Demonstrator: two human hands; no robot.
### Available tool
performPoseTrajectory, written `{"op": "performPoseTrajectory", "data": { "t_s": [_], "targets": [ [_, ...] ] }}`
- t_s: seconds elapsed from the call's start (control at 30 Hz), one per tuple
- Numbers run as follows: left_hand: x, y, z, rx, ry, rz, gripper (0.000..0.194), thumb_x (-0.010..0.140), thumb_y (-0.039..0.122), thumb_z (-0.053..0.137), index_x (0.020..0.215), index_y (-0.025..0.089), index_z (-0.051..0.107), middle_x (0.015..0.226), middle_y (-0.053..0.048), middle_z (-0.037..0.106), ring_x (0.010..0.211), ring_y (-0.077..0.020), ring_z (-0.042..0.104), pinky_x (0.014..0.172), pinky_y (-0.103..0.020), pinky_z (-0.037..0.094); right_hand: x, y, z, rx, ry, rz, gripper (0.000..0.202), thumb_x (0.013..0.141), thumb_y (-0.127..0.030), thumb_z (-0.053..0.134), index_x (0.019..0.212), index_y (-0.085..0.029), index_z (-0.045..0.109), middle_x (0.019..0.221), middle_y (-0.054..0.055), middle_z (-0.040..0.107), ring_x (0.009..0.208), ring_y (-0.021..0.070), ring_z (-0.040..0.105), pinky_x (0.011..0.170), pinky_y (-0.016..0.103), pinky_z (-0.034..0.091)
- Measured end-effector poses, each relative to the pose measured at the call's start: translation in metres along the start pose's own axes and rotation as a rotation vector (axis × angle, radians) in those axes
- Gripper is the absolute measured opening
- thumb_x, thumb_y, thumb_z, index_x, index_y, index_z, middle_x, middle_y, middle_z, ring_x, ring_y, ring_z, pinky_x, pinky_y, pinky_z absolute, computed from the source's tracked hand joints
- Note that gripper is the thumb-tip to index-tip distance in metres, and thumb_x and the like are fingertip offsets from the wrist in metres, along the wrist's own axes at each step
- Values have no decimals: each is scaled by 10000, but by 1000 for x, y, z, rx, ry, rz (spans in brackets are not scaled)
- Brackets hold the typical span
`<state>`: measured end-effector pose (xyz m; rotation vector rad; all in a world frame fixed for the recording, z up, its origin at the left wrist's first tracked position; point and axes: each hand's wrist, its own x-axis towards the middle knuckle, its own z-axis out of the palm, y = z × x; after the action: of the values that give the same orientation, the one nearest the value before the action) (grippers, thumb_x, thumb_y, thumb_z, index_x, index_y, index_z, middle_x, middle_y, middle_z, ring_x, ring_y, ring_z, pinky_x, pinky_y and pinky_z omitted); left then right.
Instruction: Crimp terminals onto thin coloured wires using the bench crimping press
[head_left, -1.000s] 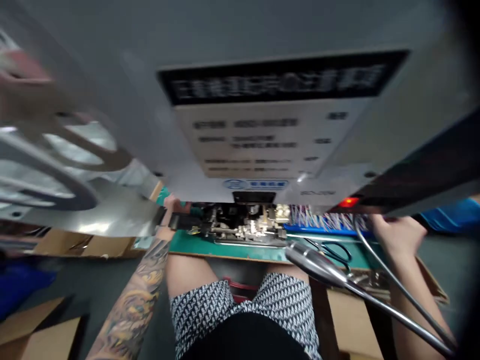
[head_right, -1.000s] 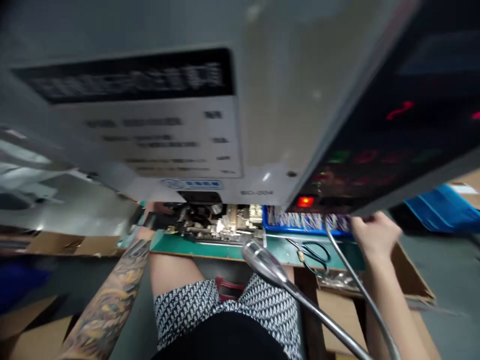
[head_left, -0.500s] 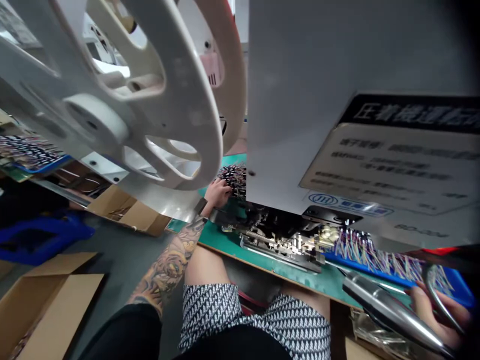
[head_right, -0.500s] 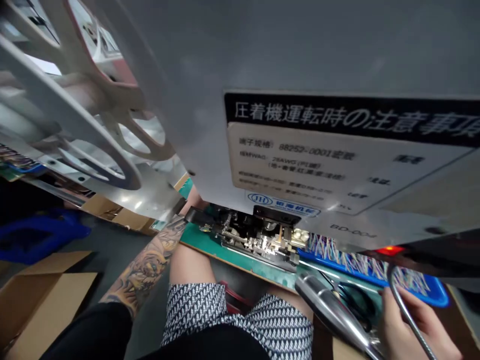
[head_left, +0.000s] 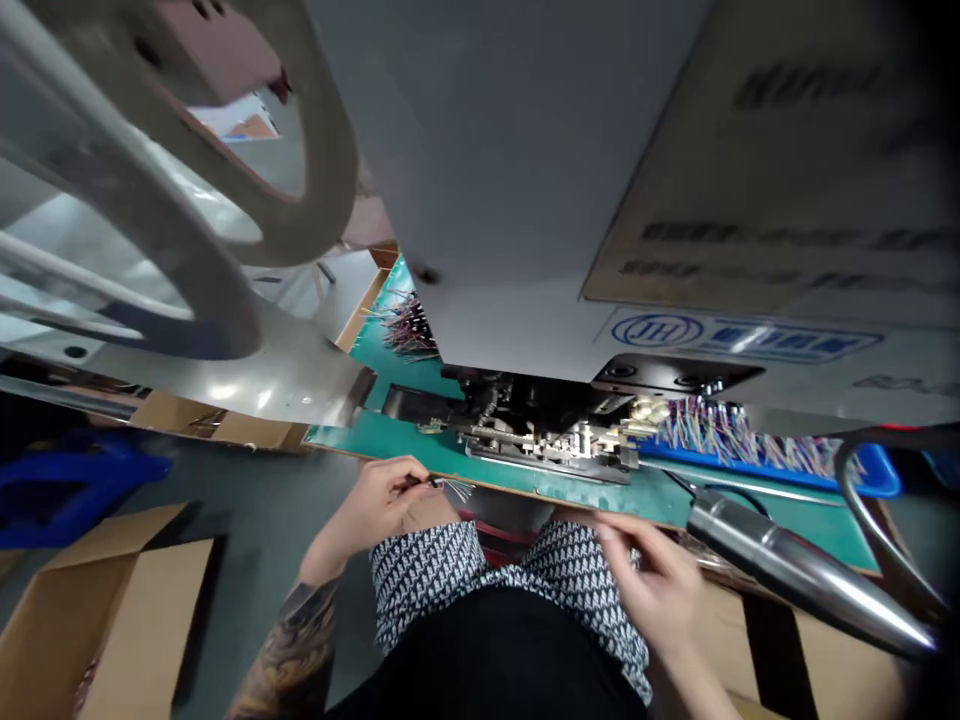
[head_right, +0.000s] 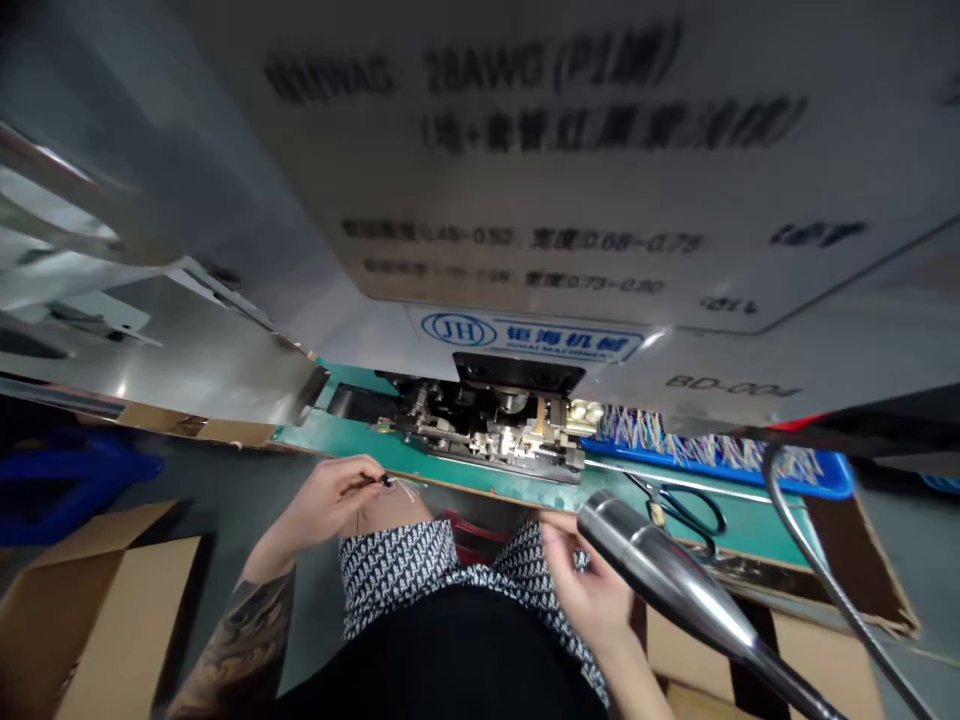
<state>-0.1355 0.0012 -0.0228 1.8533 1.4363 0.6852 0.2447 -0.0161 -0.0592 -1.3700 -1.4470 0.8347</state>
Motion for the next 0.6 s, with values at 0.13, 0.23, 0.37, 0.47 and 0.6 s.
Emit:
{"op": "performPoseTrajectory", "data": {
  "t_s": [0.13,0.23,0.37,0.47,0.6],
  "targets": [
    [6,30,39,-212,-10,-26,146,1017,209,611,966,172,743,924,-68,774,800,-175,736,701,-265,595,2,-27,43,143,-441,24,287,967,-277,763,1249,-222,782,896,56,793,660,188,692,581,305,569],
    [15,50,62,-218,43,-13,176,1037,196,602,930,182,740,905,-62,779,794,-177,727,714,-276,573,12,-40,53,279,-488,109,393,972,-317,776,1348,-216,724,929,47,776,649,154,658,535,258,522],
    [21,68,78,-93,135,83,159,1040,175,596,937,197,715,838,-31,732,722,-162,663,672,-289,493,21,-53,52,353,-379,160,300,993,-351,771,1265,-225,775,851,25,742,646,142,624,539,241,484],
    [25,75,81,-27,151,162,154,1046,158,573,942,195,681,839,-34,703,765,-177,660,718,-315,494,25,-56,51,356,-315,238,211,1025,-388,736,1091,-212,831,754,15,722,545,122,559,488,236,451],
    [30,83,79,35,149,231,165,1044,136,554,921,201,642,829,-33,681,770,-186,650,722,-334,490,31,-54,50,375,-322,266,233,998,-412,766,933,-202,843,677,11,707,468,117,520,419,234,408]
  ]
}}
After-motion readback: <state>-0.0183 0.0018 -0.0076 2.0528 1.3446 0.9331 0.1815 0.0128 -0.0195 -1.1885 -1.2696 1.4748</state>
